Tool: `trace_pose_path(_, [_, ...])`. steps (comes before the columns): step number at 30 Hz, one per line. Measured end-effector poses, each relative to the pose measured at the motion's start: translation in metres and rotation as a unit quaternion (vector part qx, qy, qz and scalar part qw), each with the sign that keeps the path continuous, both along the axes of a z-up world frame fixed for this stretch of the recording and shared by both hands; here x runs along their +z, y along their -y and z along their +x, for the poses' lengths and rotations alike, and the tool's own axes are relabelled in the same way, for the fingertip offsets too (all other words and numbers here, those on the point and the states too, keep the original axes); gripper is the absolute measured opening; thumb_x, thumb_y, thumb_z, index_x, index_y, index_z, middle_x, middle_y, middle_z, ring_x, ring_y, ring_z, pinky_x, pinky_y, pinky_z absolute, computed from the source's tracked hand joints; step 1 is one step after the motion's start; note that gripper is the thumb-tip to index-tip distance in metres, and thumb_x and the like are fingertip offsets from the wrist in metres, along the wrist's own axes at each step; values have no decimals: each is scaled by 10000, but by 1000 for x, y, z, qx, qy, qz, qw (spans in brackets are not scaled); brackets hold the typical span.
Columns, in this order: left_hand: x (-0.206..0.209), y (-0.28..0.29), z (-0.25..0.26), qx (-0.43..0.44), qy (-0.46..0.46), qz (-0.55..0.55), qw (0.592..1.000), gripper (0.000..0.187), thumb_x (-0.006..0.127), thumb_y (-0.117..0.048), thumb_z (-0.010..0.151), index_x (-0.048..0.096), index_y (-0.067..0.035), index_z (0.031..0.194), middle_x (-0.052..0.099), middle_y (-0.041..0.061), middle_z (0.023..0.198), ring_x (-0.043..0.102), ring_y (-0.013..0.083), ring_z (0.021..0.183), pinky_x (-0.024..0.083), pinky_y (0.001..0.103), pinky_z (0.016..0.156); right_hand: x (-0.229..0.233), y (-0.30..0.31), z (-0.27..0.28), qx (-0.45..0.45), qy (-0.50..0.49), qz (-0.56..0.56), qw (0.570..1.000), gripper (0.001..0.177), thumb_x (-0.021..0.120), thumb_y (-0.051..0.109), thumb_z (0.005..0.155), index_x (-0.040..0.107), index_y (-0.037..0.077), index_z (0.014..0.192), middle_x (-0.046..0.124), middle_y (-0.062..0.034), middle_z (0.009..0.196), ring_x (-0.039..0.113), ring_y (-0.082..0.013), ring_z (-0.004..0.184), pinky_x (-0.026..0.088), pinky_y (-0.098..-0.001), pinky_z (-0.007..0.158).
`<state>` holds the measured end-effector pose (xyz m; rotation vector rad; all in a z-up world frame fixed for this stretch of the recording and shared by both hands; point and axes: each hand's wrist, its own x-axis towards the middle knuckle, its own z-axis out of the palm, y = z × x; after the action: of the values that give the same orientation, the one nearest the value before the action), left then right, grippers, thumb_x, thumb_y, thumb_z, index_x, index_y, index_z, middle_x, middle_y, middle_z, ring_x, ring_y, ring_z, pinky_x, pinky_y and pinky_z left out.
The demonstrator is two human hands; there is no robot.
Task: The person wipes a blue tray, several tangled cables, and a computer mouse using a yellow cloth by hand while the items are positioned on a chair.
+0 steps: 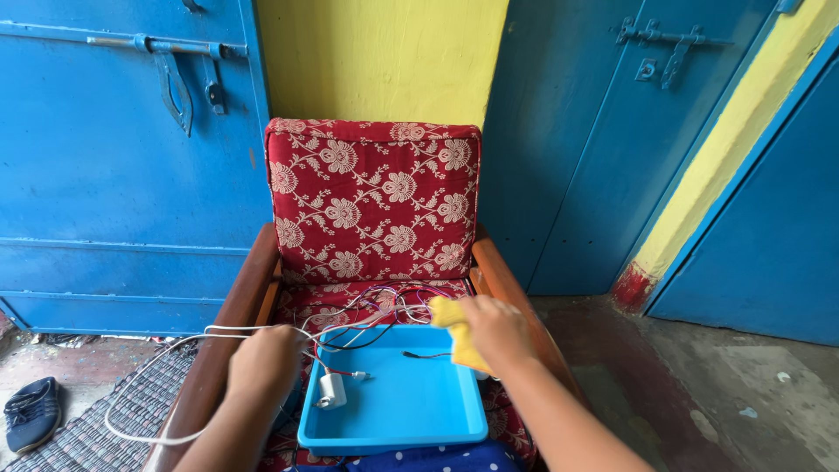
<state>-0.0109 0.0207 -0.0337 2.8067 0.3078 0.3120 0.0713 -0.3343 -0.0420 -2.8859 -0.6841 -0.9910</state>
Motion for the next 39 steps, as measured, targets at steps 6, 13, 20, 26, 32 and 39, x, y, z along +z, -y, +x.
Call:
trace_pose_path(6, [-32, -21, -10, 46, -42, -39, 997, 193, 618, -242, 918, 802, -185, 917, 783, 136, 949, 763, 349, 920, 599, 474, 850, -17, 34, -2, -62, -50, 19, 997, 222, 518, 97, 926, 626, 136, 1116, 725, -92, 981, 718, -303, 958, 548, -477, 836])
trace_pose_path(13, [-51, 10, -1, 3, -33, -52, 998, 167, 628, -221, 890, 791, -197, 917, 769, 131, 944, 742, 354, 928, 595, 467, 833, -37, -23, -10, 29, -65, 53, 996, 201, 590, 126, 915, 640, 144, 1108, 739, -72, 966, 726, -294, 932, 516, -497, 788])
trace_pose_path(20, [-68, 20, 5, 2, -69, -43, 997, 159, 630, -232, 904, 775, -182, 946, 765, 113, 957, 737, 349, 941, 597, 464, 836, -58, -57, -17, 48, -111, 64, 991, 324, 731, 180, 833, 635, 132, 1139, 727, -77, 940, 712, -300, 926, 496, -505, 807])
trace_pose_path(26, [-92, 30, 13, 1, -100, -60, 993, 242, 670, -229, 910, 746, -167, 1131, 755, 144, 1020, 734, 352, 994, 589, 473, 872, -95, -78, -20, 40, -153, 122, 980, 311, 728, 170, 838, 633, 132, 1131, 722, -78, 936, 699, -315, 931, 486, -501, 794])
trace_pose_path(32, [-112, 37, 25, -16, -118, -48, 992, 363, 721, -196, 879, 684, -154, 1238, 692, 137, 1212, 716, 357, 1060, 582, 469, 912, -125, -90, -20, 27, -200, 144, 969, 315, 729, 152, 829, 631, 138, 1129, 724, -77, 941, 699, -311, 926, 486, -500, 788])
trace_pose_path(39, [-107, 49, 41, -29, -184, -19, 982, 631, 850, -290, 776, 574, -203, 1337, 513, 91, 1433, 683, 359, 1116, 598, 461, 888, -153, -108, -20, 20, -231, 162, 959, 330, 734, 124, 819, 633, 139, 1132, 721, -79, 939, 696, -321, 917, 485, -505, 786])
